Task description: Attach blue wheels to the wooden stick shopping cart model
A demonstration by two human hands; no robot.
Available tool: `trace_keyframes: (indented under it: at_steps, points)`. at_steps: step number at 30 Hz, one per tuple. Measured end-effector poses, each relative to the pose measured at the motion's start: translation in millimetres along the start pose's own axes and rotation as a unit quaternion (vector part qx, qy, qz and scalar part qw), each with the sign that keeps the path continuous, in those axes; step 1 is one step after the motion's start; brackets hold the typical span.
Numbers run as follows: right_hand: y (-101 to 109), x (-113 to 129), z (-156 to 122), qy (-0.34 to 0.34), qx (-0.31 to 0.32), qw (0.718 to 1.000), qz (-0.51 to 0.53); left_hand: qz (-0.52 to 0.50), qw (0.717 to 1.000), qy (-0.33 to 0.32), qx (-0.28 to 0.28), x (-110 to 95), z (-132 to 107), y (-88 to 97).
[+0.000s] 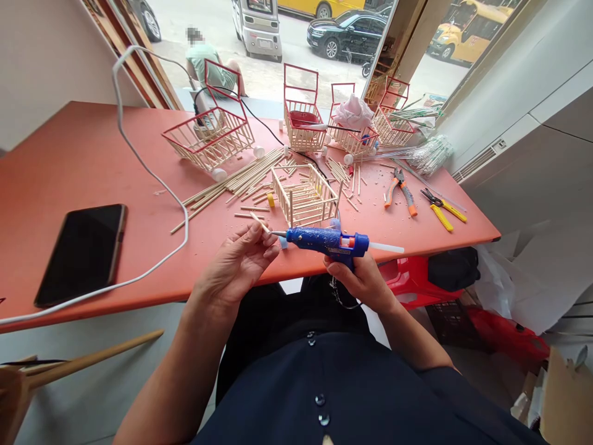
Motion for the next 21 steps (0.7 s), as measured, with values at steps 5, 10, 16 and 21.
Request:
trace_keyframes:
  at_steps: [5,10,16,21]
  points:
    - [0,0,2,0.004,0.01,1.0,-0.005,0.036,0.998,-0.025,0.051,1,2,1.0]
    - [4,-4,0,0.023,0.01,0.999,-0.028,0.051,0.996,-0.052,0.047,-3,2,3.4]
    - [7,1,-4,0.114,0.05,0.99,-0.064,0.104,0.969,-0.224,-0.018,-12,-4,6.8]
    - [49,-9,2,0.153,-0.03,0.951,-0.268,0.19,0.879,-0.427,-0.099,-12,-23,3.0]
Point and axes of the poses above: each hand's wrist, its own z-axis towards the middle knuckle, its own y-axis out of the back of the hand, x = y × z, the point moved 2 cm from there along z, towards the middle knuckle, and after that the axes turned 5 degrees about y, right-handed, at the moved point
